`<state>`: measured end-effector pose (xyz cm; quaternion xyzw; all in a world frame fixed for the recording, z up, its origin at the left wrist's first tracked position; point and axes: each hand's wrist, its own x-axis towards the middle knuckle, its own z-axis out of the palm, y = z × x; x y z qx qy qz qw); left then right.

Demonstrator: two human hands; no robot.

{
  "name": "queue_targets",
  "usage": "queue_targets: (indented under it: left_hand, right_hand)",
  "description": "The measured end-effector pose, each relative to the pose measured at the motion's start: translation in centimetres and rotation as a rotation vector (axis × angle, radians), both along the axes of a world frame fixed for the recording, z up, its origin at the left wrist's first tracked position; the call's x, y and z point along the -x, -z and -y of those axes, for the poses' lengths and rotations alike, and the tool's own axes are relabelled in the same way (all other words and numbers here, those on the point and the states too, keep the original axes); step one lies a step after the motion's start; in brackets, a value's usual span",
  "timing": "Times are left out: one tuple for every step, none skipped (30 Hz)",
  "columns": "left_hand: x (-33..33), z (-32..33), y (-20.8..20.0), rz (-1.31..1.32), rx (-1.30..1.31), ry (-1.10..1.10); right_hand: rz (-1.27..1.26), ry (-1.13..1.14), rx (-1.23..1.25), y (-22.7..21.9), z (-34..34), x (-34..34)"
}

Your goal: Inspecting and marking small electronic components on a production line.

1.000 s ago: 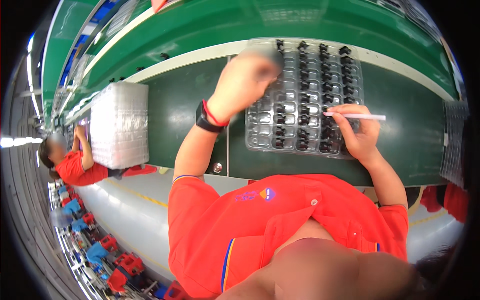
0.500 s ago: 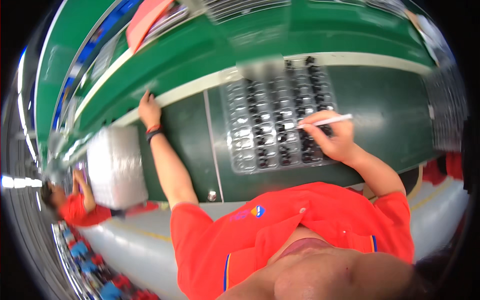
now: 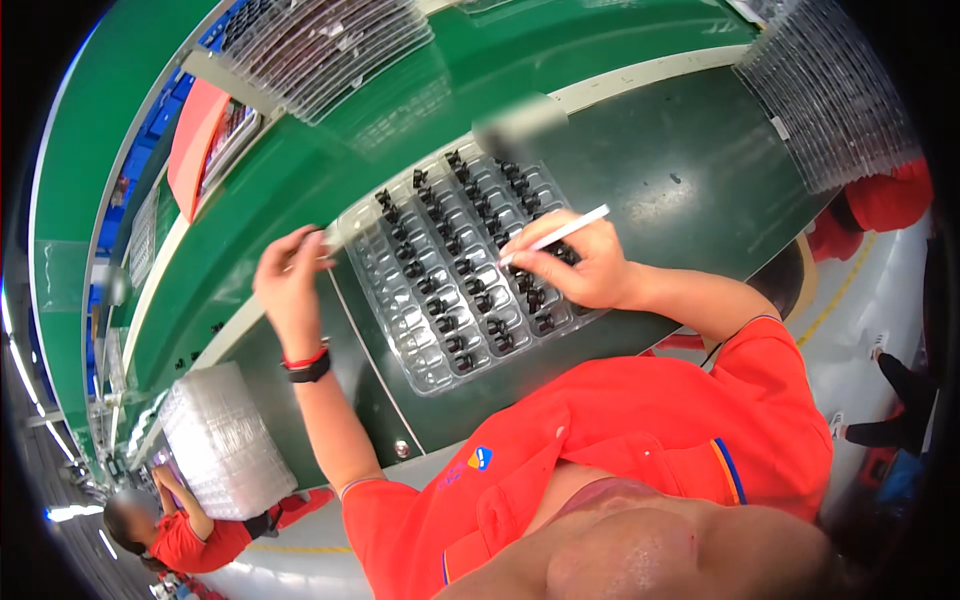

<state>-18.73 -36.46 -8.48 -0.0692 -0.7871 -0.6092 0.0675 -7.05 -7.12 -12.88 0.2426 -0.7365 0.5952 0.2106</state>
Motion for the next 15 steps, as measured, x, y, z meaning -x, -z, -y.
queue_targets:
  left_hand:
    - [-1.4, -2.0, -0.2, 0.051, 0.002, 0.119]
    - [-2.9, -4.2, -0.4, 0.106, -0.101, 0.260]
    - [-4.2, -5.7, -0.2, 0.170, -0.107, 0.361]
    - [-5.7, -7.5, -0.9, 0.275, -0.164, 0.406]
    - [-6.4, -8.2, -0.5, 0.282, -0.067, 0.449]
    - [-6.7, -8.9, 0.1, 0.271, -0.108, 0.513]
    - [-7.0, -9.4, 0.1, 0.242, -0.148, 0.538]
    - [-7.1, -9.7, 0.6, 0.238, -0.168, 0.550]
    - [-7.1, -9.7, 1.1, 0.233, -0.187, 0.563]
    - [-7.2, -9.7, 1.4, 0.245, -0.184, 0.559]
    - [-7.3, -9.6, 1.6, 0.344, -0.174, 0.546]
    - [-7.3, -9.6, 1.7, 0.442, -0.164, 0.532]
    - [-7.3, -9.7, 1.8, 0.449, -0.159, 0.529]
    - [-7.2, -9.7, 2.0, 0.447, -0.164, 0.540]
    - [-7.1, -9.7, 2.1, 0.445, -0.169, 0.551]
  right_hand:
    - [0.024, 0.021, 0.041, -0.1, -0.1, -0.1]
    - [0.031, 0.008, 0.015, -0.3, -0.5, -0.1]
    - [0.050, 0.026, 0.008, -0.5, -0.6, -0.2]
    - [0.066, 0.027, 0.013, -0.8, -0.7, -0.3]
    - [0.076, 0.031, 0.017, -1.0, -0.7, -0.4]
    - [0.066, 0.015, 0.050, -0.8, -0.6, -0.3]
    - [0.079, 0.002, 0.057, -0.8, -0.5, -0.1]
    - [0.046, -0.001, 0.030, -0.8, -0.5, -0.1]
    - [0.012, -0.004, 0.003, -0.8, -0.5, -0.1]
    - [0.003, -0.012, 0.012, -0.6, -0.5, -0.1]
    - [0.010, -0.014, 0.020, -0.4, -0.4, -0.1]
    - [-0.005, -0.009, -0.010, -0.2, -0.3, 0.0]
    - [-0.022, -0.003, -0.041, -0.1, -0.3, -0.1]
    - [-0.018, -0.004, -0.035, -0.1, -0.1, -0.1]
    - [0.017, -0.009, -0.062, -0.1, 0.0, -0.2]
